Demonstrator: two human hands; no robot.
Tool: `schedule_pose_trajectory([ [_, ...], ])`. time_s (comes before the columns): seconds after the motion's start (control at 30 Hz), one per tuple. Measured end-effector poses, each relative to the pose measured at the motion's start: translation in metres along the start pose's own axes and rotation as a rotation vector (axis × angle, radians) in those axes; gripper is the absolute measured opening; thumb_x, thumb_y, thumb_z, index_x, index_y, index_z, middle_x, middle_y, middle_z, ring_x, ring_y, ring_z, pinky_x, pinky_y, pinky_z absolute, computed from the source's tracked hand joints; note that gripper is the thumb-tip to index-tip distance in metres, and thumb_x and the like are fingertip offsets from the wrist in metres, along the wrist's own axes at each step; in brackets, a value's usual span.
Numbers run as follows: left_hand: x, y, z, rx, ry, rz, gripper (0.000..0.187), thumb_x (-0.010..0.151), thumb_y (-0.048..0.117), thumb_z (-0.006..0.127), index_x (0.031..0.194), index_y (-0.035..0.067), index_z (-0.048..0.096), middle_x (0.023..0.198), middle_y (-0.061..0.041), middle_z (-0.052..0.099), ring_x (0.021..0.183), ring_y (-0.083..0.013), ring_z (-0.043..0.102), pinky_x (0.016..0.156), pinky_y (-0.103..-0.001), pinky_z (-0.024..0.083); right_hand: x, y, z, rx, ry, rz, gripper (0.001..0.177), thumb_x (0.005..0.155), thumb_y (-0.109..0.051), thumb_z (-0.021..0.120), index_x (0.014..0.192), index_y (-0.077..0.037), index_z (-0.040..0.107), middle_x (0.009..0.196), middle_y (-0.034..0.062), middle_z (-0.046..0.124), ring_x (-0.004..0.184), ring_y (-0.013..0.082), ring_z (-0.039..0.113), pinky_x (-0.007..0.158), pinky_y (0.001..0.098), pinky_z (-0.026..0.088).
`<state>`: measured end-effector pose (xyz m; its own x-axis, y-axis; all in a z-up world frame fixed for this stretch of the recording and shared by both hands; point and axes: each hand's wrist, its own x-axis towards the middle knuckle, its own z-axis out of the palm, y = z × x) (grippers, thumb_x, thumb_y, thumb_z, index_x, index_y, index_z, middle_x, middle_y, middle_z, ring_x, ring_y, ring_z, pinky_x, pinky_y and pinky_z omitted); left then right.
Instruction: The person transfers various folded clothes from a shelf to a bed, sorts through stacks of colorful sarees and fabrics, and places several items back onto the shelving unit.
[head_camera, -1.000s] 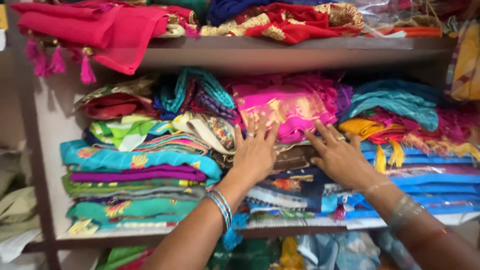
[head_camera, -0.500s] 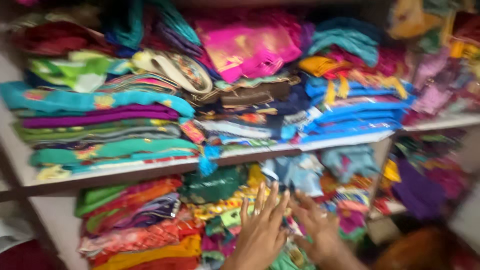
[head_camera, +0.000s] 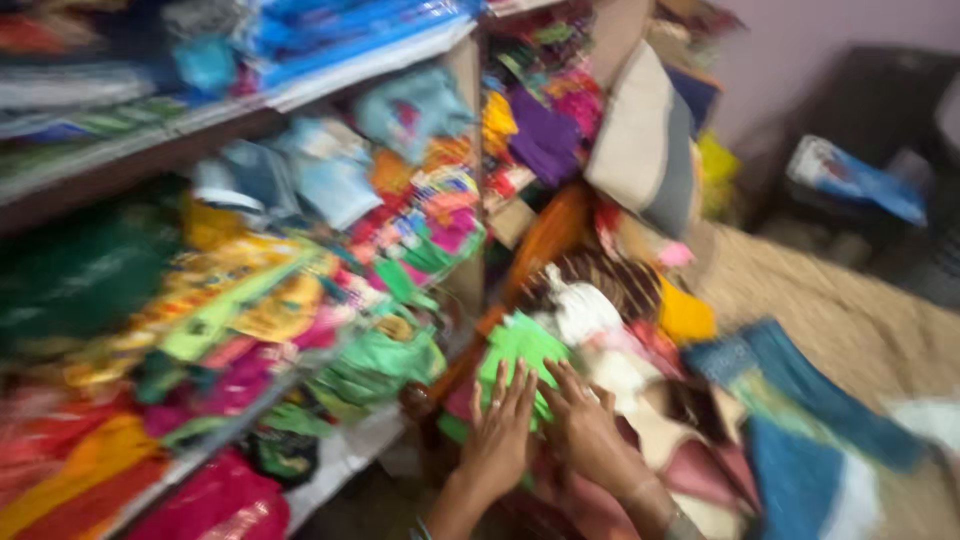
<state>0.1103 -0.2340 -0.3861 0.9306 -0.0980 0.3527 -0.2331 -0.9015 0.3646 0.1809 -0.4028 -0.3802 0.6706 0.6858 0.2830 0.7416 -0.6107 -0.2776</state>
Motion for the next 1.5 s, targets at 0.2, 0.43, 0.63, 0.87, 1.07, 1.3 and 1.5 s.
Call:
schedule_pose_trajectory([
  [0.2, -0.004, 0.029, 0.084, -0.066, -0.321, -0.028, 0.087, 0.090, 0.022, 0.064, 0.160, 0.001, 0.017, 0.169, -0.020, 0.012, 0.157, -0.0387, 0.004, 0.118, -0.068, 0.008, -0.064, 0.046, 0.030, 0.029, -0.092, 0.198, 0.061, 0.084, -0.022, 0.075, 0.139, -0.010, 0.054, 0.159, 0.0150, 0.036, 0.148, 0.0351, 0.034, 0.104, 0.0605, 0.034],
  [0.43, -0.001, 0.045, 0.167, -0.076, -0.618, -0.059, 0.089, 0.090, 0.024, 0.066, 0.161, 0.005, 0.014, 0.169, -0.018, 0.007, 0.156, -0.0390, 0.001, 0.119, -0.068, 0.009, -0.116, 0.105, 0.070, 0.109, -0.201, 0.291, 0.068, 0.079, -0.023, 0.077, 0.141, -0.011, 0.052, 0.158, 0.0130, 0.035, 0.145, 0.0342, 0.035, 0.105, 0.0603, 0.035],
  [0.63, 0.015, 0.067, 0.243, -0.079, -0.608, 0.021, 0.076, 0.101, 0.026, 0.062, 0.163, 0.010, 0.023, 0.170, -0.018, 0.014, 0.156, -0.0413, 0.011, 0.115, -0.072, 0.014, -0.158, 0.163, 0.072, 0.144, -0.389, 0.498, 0.068, 0.083, -0.021, 0.075, 0.145, -0.020, 0.048, 0.161, 0.0113, 0.033, 0.143, 0.0319, 0.041, 0.105, 0.0666, 0.033],
  [0.87, 0.043, 0.097, 0.274, -0.084, -0.913, 0.014, 0.088, 0.089, 0.030, 0.067, 0.162, 0.014, 0.019, 0.170, -0.013, 0.014, 0.157, -0.0373, 0.010, 0.119, -0.067, 0.015, -0.234, 0.252, 0.089, 0.111, -0.392, 0.644, 0.068, 0.084, -0.026, 0.075, 0.145, -0.023, 0.046, 0.157, 0.0118, 0.037, 0.139, 0.0358, 0.043, 0.100, 0.0681, 0.036],
  [1.07, 0.061, 0.113, 0.308, -0.044, -0.938, 0.076, 0.089, 0.089, 0.031, 0.069, 0.161, 0.014, 0.020, 0.170, -0.019, 0.011, 0.157, -0.0398, 0.007, 0.120, -0.066, 0.015, -0.286, 0.316, 0.103, 0.147, -0.364, 0.973, 0.074, 0.084, -0.031, 0.071, 0.151, -0.031, 0.041, 0.157, 0.0031, 0.043, 0.130, 0.0316, 0.058, 0.103, 0.0632, 0.041],
  [1.3, 0.081, 0.124, 0.316, -0.079, -0.913, -0.030, 0.092, 0.086, 0.033, 0.070, 0.161, 0.019, 0.019, 0.171, -0.015, 0.006, 0.157, -0.0379, 0.002, 0.119, -0.064, 0.015, -0.311, 0.363, 0.131, 0.145, -0.167, 1.244, 0.089, 0.082, -0.037, 0.079, 0.155, -0.021, 0.030, 0.154, 0.0153, 0.039, 0.132, 0.0406, 0.052, 0.101, 0.0661, 0.041],
  [1.5, 0.074, 0.111, 0.301, -0.074, -0.876, -0.175, 0.090, 0.085, 0.028, 0.070, 0.161, 0.018, 0.022, 0.172, -0.016, 0.006, 0.159, -0.0354, 0.001, 0.119, -0.066, 0.014, -0.313, 0.373, 0.156, 0.121, -0.108, 1.263, 0.108, 0.075, -0.026, 0.084, 0.159, -0.017, 0.017, 0.154, 0.0254, 0.034, 0.128, 0.0472, 0.052, 0.102, 0.0576, 0.046],
])
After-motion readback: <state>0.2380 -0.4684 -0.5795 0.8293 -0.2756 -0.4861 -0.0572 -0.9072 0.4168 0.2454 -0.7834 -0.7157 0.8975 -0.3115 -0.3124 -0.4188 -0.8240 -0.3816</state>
